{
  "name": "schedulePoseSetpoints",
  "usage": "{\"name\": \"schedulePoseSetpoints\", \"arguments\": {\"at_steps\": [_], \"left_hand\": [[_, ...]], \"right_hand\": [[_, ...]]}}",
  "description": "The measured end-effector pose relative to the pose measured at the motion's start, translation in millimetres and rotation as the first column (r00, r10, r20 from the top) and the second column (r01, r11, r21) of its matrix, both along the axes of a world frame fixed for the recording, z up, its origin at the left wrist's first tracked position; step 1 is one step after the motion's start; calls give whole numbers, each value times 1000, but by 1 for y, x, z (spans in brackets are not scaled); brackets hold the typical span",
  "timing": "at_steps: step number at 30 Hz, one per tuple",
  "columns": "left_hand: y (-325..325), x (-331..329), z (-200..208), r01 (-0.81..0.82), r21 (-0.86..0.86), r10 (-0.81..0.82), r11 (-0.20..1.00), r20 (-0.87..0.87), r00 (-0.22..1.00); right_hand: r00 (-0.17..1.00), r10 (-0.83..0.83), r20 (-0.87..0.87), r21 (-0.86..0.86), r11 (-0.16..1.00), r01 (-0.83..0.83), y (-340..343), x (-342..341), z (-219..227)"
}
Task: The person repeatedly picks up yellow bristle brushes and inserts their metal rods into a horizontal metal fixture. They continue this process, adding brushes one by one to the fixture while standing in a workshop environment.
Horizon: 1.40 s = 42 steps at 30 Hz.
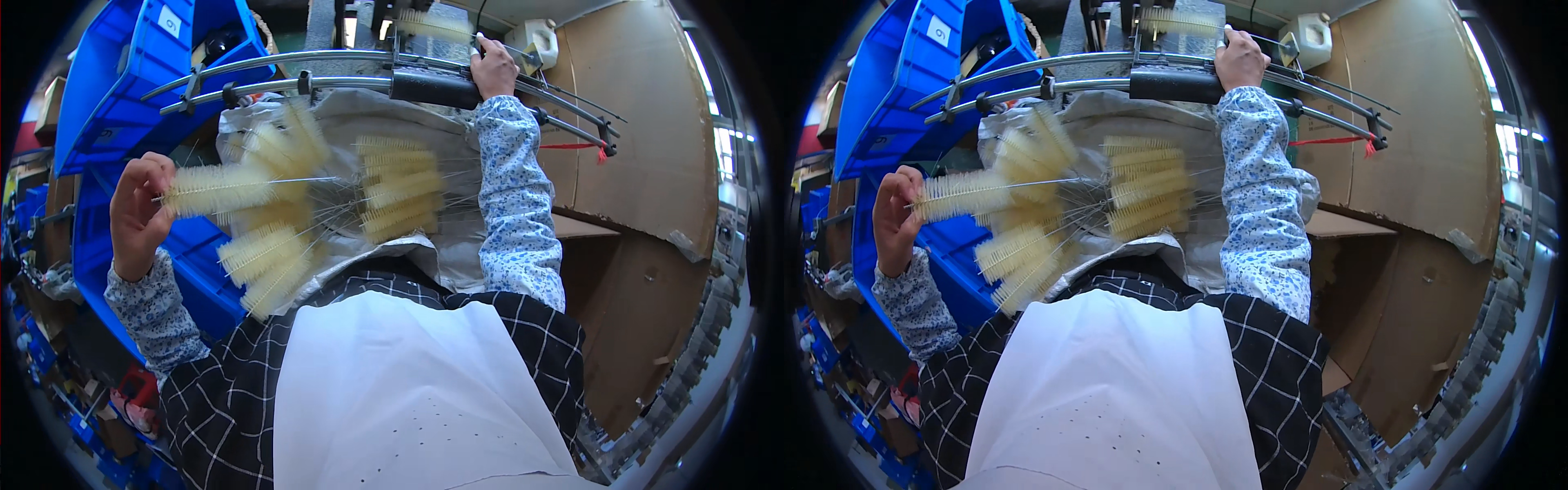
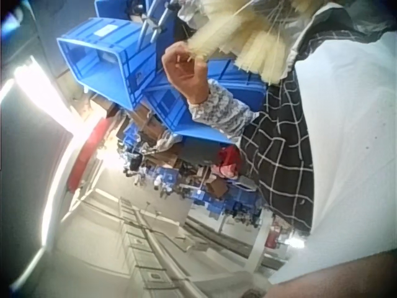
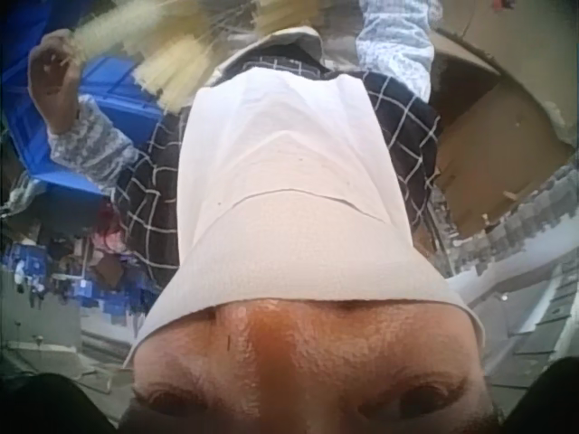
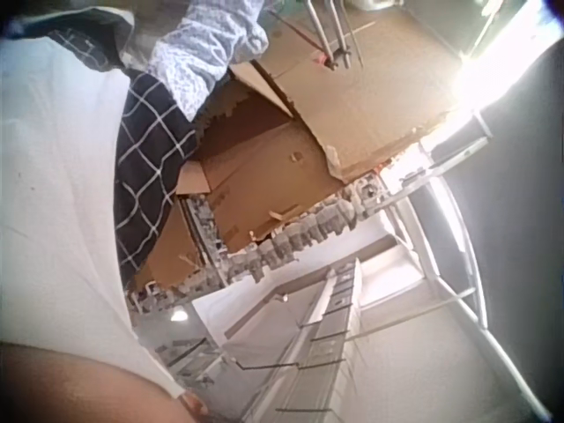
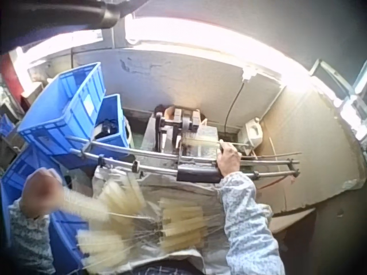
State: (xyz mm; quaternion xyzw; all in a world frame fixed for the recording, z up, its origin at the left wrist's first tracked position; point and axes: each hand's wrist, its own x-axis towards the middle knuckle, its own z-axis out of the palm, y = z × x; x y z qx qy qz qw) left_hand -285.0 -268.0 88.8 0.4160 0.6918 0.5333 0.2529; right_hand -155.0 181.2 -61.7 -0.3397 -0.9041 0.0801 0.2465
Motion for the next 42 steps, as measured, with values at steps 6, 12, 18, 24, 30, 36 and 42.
{"name": "schedulePoseSetpoints", "arguments": {"at_steps": [6, 12, 18, 24, 30, 36, 42], "left_hand": [[-3, 1, 4, -4, 16, 4, 1000, 0, 1000], [16, 7, 7, 44, 23, -44, 999, -3, 999], [14, 7, 4, 33, 24, -32, 999, -42, 999], [-2, 5, 5, -83, 65, 87, 994, -57, 995], [11, -8, -4, -30, 158, 23, 987, 47, 999], [50, -12, -9, 88, 136, -107, 987, 139, 985], [99, 8, -28, 206, 200, -255, 958, 261, 931]], "right_hand": [[998, -13, 60, 20, 1000, 12, -43, -36, 4], [990, -28, 137, 15, 1000, 27, -87, -73, 14], [990, -14, 141, 12, 1000, 12, -67, -53, 12], [997, 6, 74, 15, 1000, -7, -1, -6, 0], [986, -36, 164, -51, 998, 45, 73, 11, 8], [921, 242, 307, -272, 949, -158, 70, 42, 53], [834, 534, 140, -704, 646, -296, -28, 87, 123]]}}
